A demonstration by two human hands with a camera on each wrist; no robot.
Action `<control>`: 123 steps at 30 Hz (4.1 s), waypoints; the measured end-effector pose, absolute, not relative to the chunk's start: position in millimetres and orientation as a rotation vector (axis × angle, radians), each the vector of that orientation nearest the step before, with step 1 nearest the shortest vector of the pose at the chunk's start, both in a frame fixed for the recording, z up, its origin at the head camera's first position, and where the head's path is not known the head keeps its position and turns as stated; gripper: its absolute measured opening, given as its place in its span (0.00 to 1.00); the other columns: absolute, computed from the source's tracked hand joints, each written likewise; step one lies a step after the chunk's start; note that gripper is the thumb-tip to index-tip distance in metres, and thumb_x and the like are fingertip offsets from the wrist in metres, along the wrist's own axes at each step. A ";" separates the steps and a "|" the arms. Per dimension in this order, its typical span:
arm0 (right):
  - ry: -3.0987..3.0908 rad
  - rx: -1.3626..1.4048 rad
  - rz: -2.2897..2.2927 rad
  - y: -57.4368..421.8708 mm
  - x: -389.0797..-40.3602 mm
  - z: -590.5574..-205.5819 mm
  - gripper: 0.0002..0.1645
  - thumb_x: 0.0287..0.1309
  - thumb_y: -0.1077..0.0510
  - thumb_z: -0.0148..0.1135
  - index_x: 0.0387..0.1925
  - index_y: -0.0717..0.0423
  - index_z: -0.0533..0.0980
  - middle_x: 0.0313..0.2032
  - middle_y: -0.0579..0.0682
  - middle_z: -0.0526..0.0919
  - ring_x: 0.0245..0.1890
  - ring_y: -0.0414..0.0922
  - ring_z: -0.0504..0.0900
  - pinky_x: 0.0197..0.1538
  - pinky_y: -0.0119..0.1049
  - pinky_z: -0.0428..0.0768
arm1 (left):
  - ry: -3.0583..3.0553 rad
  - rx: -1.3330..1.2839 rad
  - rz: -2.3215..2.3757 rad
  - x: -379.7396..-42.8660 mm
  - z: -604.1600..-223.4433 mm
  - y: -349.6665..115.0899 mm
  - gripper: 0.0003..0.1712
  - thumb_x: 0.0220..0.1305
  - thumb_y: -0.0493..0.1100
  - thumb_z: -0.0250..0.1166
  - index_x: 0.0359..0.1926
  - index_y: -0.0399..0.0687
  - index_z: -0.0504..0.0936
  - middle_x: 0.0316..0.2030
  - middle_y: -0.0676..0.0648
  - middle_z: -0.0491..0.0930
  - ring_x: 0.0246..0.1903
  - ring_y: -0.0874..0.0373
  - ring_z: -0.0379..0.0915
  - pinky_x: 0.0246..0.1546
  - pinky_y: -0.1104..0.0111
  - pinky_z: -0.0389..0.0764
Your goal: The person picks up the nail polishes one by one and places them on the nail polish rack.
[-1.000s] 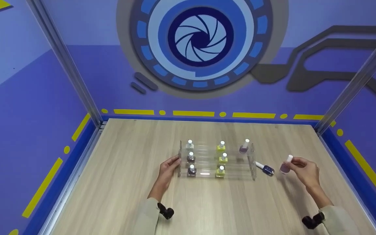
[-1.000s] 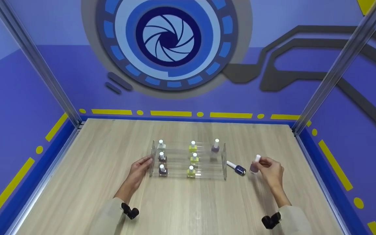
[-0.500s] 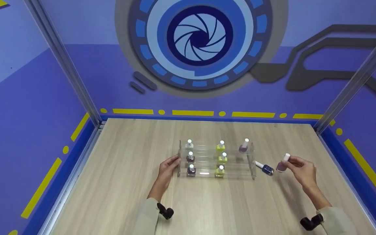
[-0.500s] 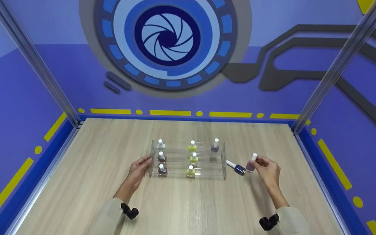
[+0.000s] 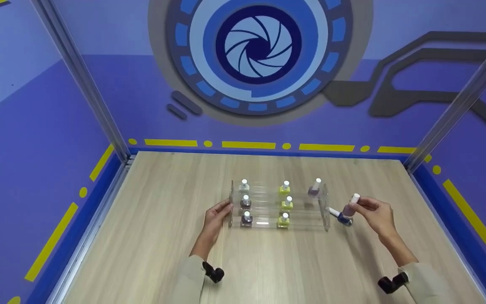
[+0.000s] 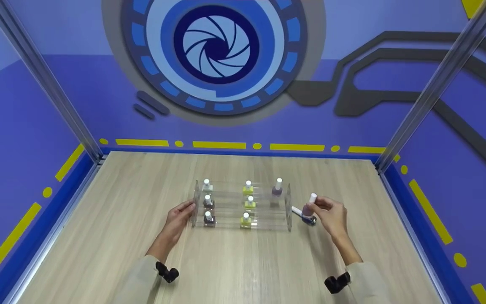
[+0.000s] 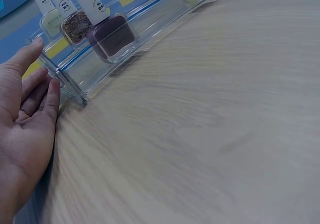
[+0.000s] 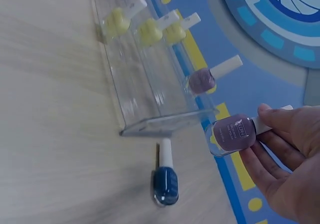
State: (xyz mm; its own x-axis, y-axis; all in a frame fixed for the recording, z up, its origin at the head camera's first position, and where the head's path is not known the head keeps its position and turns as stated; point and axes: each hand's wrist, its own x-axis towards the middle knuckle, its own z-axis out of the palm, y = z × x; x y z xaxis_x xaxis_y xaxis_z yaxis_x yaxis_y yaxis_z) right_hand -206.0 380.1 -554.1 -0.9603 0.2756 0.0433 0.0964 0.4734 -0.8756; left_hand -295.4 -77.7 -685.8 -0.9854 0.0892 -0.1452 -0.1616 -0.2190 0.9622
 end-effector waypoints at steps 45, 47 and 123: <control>-2.459 -0.209 1.595 314.0 -251.2 -587.6 0.17 0.56 0.65 0.75 0.46 0.69 0.83 0.43 0.62 0.90 0.34 0.26 0.82 0.39 0.19 0.82 | 1.856 -0.110 2.355 -293.8 -688.3 -72.2 0.29 0.68 0.47 0.70 0.63 0.36 0.78 0.63 0.39 0.79 0.58 0.62 0.78 0.68 0.64 0.77; -2.483 -0.194 1.576 314.5 -251.4 -589.2 0.17 0.56 0.64 0.75 0.47 0.68 0.83 0.45 0.64 0.89 0.36 0.25 0.82 0.41 0.19 0.83 | 1.849 -0.115 2.356 -294.0 -688.2 -71.9 0.29 0.68 0.48 0.70 0.64 0.36 0.78 0.62 0.40 0.80 0.58 0.62 0.78 0.68 0.65 0.77; -2.727 -0.224 1.112 373.2 -251.8 -653.2 0.16 0.63 0.56 0.71 0.47 0.64 0.86 0.39 0.59 0.88 0.32 0.35 0.77 0.36 0.25 0.74 | 1.845 -0.103 2.370 -294.1 -689.2 -75.5 0.28 0.70 0.45 0.68 0.64 0.35 0.77 0.64 0.37 0.78 0.61 0.56 0.77 0.67 0.65 0.78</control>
